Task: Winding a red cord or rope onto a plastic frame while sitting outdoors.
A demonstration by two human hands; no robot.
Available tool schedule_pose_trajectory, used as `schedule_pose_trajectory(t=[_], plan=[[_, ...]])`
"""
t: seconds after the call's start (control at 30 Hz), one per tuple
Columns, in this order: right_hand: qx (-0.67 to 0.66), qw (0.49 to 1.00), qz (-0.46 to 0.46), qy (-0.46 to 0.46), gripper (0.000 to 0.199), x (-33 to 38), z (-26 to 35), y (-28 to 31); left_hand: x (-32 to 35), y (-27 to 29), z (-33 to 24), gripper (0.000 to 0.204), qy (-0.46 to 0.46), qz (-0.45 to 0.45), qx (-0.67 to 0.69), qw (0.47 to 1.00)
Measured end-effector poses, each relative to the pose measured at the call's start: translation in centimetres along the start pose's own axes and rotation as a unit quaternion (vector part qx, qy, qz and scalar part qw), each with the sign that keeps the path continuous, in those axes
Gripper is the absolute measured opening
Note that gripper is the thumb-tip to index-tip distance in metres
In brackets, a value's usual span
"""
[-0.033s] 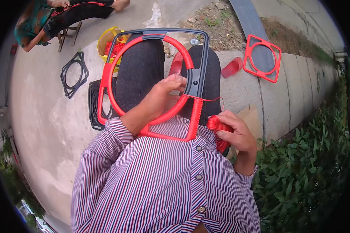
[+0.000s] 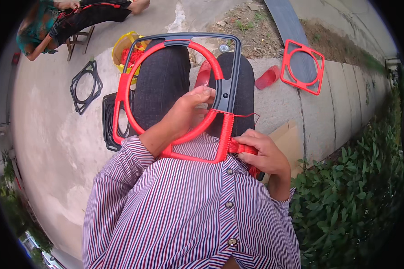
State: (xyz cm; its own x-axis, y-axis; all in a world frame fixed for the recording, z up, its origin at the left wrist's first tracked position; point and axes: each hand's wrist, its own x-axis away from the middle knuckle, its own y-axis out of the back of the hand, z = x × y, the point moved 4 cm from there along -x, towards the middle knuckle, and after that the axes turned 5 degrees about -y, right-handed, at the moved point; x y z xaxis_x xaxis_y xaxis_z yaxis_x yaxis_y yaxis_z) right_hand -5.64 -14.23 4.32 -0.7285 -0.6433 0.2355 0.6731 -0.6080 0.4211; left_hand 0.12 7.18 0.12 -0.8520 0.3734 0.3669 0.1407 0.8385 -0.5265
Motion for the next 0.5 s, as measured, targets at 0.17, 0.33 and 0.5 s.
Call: schedule_pose_trajectory(t=[0.17,0.33,0.5], plan=[[-0.288,0.935,-0.170,-0.117,0.057,-5.7,-0.3,-0.4,-0.5,-1.3,-0.3,0.028,0.075,-0.012,-0.034,0.997],[-0.270,0.950,-0.151,-0.046,0.058,-6.0,-2.1,1.0,-1.1,0.6,0.6,0.019,0.040,-0.053,-0.019,0.998],[-0.029,0.927,-0.374,0.024,0.051,-6.0,0.7,3.1,-0.1,2.2,-0.7,0.017,-0.142,-0.155,-0.020,0.977]])
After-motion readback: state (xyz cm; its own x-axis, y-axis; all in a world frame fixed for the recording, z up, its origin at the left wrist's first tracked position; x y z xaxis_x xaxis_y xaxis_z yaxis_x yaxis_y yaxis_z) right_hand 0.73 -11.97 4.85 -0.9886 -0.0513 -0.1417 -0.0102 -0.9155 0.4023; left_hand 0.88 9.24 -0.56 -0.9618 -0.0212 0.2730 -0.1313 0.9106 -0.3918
